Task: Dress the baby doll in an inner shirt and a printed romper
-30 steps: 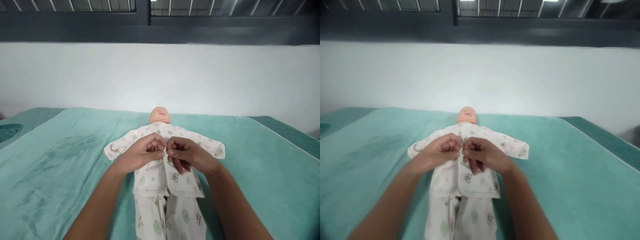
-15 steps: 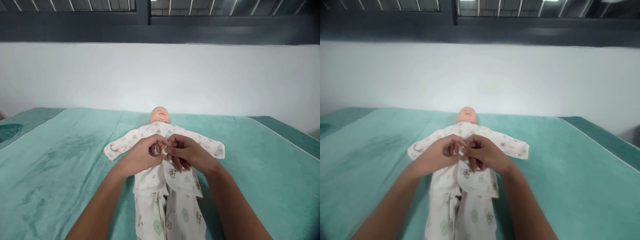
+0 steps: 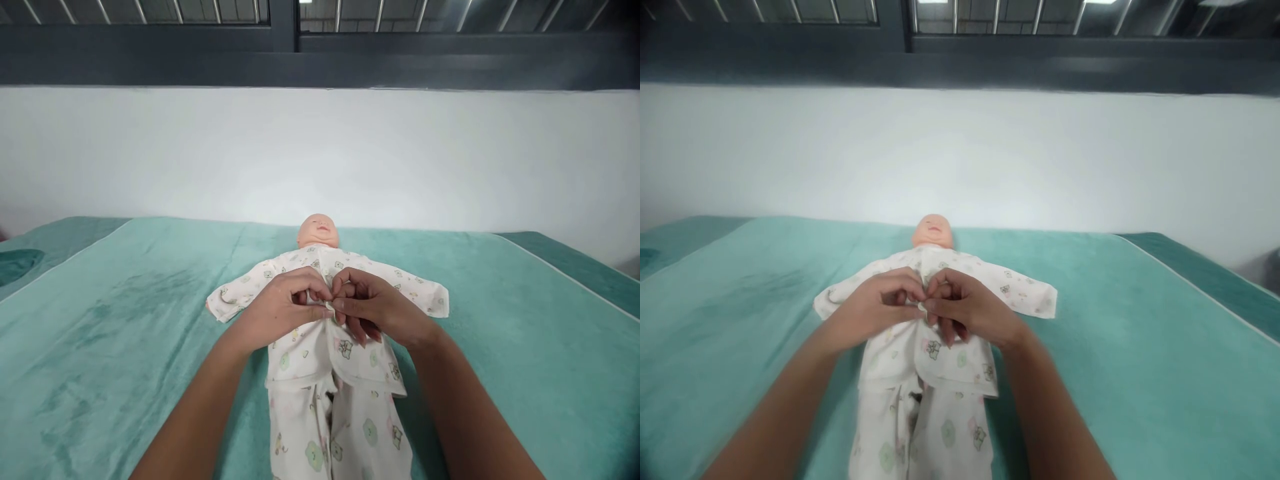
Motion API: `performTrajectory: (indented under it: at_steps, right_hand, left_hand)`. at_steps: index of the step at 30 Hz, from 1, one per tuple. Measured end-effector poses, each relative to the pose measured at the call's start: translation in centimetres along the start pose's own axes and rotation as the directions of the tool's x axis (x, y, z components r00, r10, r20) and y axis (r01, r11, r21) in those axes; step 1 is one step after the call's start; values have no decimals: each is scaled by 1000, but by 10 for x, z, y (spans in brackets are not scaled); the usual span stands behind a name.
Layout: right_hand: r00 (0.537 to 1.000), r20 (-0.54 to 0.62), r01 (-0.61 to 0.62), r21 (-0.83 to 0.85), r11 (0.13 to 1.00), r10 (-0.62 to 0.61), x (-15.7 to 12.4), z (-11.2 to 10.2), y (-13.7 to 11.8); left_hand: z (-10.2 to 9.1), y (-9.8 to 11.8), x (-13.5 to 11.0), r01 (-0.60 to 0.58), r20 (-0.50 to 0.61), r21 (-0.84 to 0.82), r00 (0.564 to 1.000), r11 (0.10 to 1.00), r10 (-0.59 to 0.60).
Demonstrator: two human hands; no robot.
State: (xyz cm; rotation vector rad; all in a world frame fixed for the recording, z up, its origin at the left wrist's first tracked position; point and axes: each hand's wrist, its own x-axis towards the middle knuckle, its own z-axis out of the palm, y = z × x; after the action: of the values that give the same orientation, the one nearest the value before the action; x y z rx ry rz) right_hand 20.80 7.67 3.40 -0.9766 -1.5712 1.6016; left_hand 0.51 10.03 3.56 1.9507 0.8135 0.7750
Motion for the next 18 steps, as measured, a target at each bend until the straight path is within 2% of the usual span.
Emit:
performTrajectory:
  at_steps: [11, 13, 15, 16, 18]
  right_hand:
    - [1000, -17, 22, 28, 999, -21, 0, 0, 2]
    - [995, -73, 71, 62, 996, -66, 2, -2, 5]
    - [959, -239, 181, 107, 978, -151, 5, -3, 8]
    - [917, -347, 245, 104, 964, -196, 7, -4, 10]
    - [803, -528, 327, 2, 945, -276, 9, -4, 14]
  left_hand:
    - [-8, -4, -3, -3, 122, -131, 992, 991, 19]
    - [-10, -3, -4, -23, 171, -183, 984, 983, 55]
    - [-11, -3, -6, -65, 132, -267, 986, 962, 104]
    - [-11, -5, -7, -87, 61, -298, 992, 951, 110]
    - [-9, -10, -11, -93, -128, -300, 990, 950, 56]
